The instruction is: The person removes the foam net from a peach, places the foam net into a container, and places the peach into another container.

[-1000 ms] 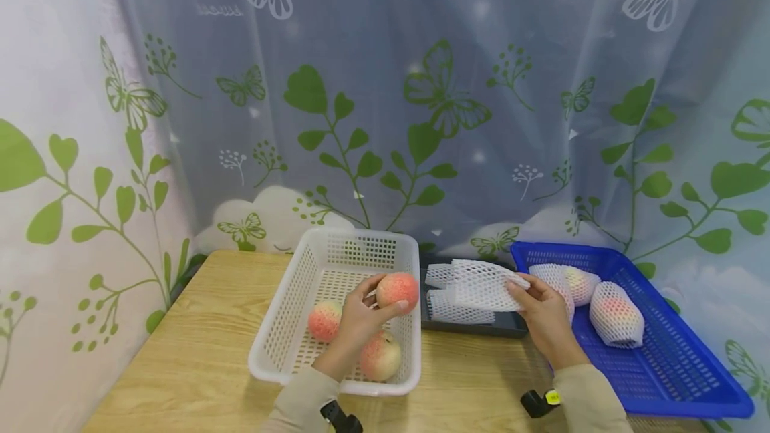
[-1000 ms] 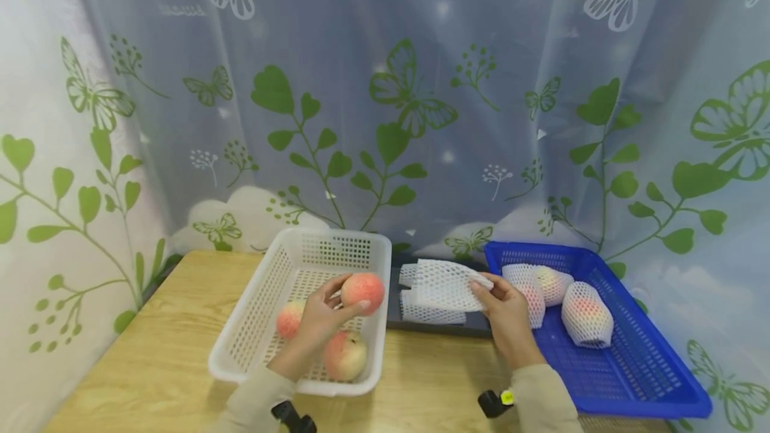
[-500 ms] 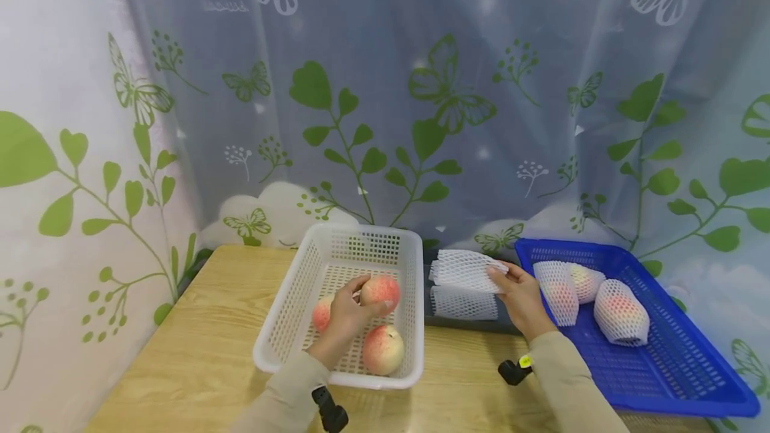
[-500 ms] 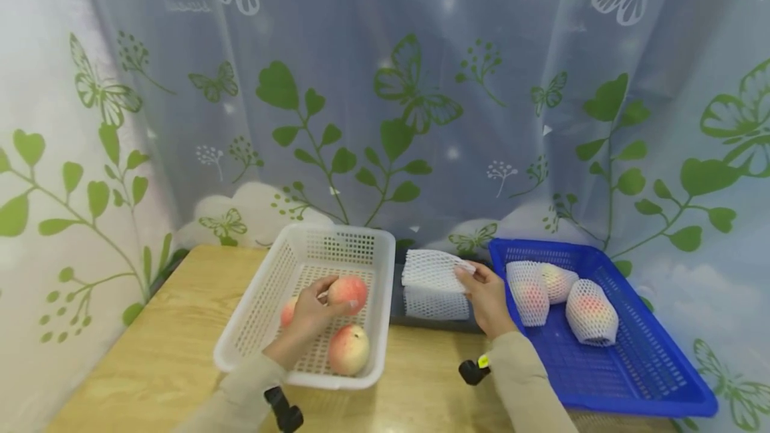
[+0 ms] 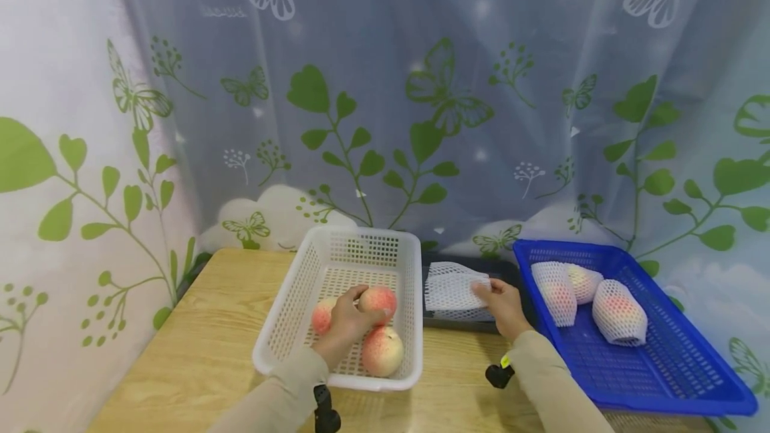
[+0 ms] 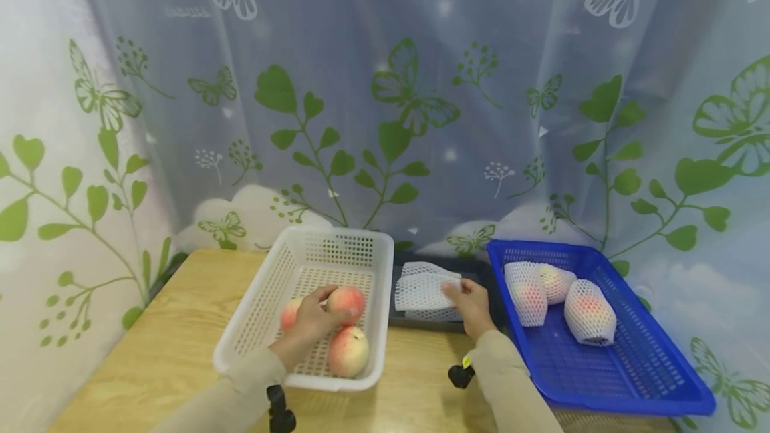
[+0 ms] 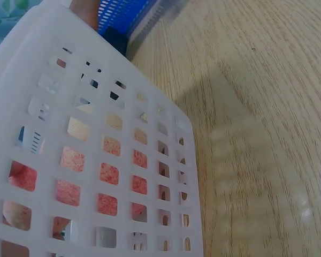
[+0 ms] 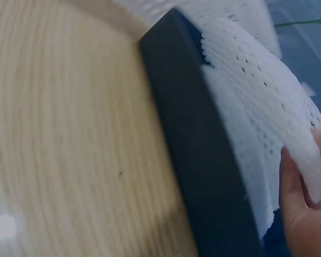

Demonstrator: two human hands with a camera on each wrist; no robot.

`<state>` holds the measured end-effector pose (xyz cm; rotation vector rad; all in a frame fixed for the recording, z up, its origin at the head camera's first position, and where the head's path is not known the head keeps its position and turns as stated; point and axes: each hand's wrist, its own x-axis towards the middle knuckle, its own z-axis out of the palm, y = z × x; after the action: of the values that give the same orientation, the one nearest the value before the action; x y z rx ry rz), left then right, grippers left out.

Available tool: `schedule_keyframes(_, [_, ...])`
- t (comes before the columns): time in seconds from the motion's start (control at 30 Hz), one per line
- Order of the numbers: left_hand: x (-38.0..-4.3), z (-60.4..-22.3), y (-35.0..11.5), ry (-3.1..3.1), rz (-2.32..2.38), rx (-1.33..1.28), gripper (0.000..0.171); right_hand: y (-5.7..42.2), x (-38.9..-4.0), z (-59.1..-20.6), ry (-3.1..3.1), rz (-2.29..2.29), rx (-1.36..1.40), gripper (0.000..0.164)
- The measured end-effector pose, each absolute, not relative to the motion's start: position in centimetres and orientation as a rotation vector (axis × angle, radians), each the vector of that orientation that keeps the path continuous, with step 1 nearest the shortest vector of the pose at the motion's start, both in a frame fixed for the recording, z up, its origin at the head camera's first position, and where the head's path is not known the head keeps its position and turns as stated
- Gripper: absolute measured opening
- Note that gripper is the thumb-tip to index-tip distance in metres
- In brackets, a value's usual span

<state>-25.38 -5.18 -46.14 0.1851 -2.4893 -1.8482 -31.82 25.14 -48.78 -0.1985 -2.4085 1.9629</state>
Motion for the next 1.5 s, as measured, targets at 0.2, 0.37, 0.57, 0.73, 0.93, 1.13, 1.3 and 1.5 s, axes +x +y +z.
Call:
schedule_keyframes(0.2, [-25.2,-45.7,-5.3,-2.507,-1.825,0.18,0.067,24.9,-32.0,-49.9,-2.522,1.628,-0.236,0.039])
schedule_keyframes(0.37, [-25.2,-44.3,-5.7,-2.517,-1.815,0.13,0.066,24.7,-31.8,-50.5,-2.583,1.422,-0.243,0.035])
schedule_keyframes(0.57, [-27.3,-41.8,-6.8,-2.553,-1.903,0.021,0.063,24.3,-31.9,-50.7,-2.611,1.126,-0.147,0.026])
schedule_keyframes(0.73, [-29.2,-40.7,-7.5,-2.607,-1.888,-0.028,0.06,24.2,-32.1,-50.6,-2.638,1.048,-0.138,0.029])
schedule_keyframes(0.93, [-30.3,-42.2,-7.6,-2.663,-1.91,-0.042,0.06,24.2,-31.9,-50.6,-2.656,1.128,-0.183,0.03])
schedule_keyframes(1.13, [-31.0,-43.7,-7.2,-2.77,-1.857,-0.147,0.059,24.4,-31.9,-50.7,-2.644,1.263,-0.194,0.032])
schedule_keyframes(1.3, [-31.7,-44.2,-7.1,-2.922,-1.679,-0.213,0.056,24.7,-32.0,-50.8,-2.625,1.366,-0.191,0.034])
schedule_keyframes(1.5, [-32.3,-44.8,-6.8,-3.039,-1.621,-0.229,0.059,24.9,-32.1,-51.0,-2.623,1.42,-0.198,0.035])
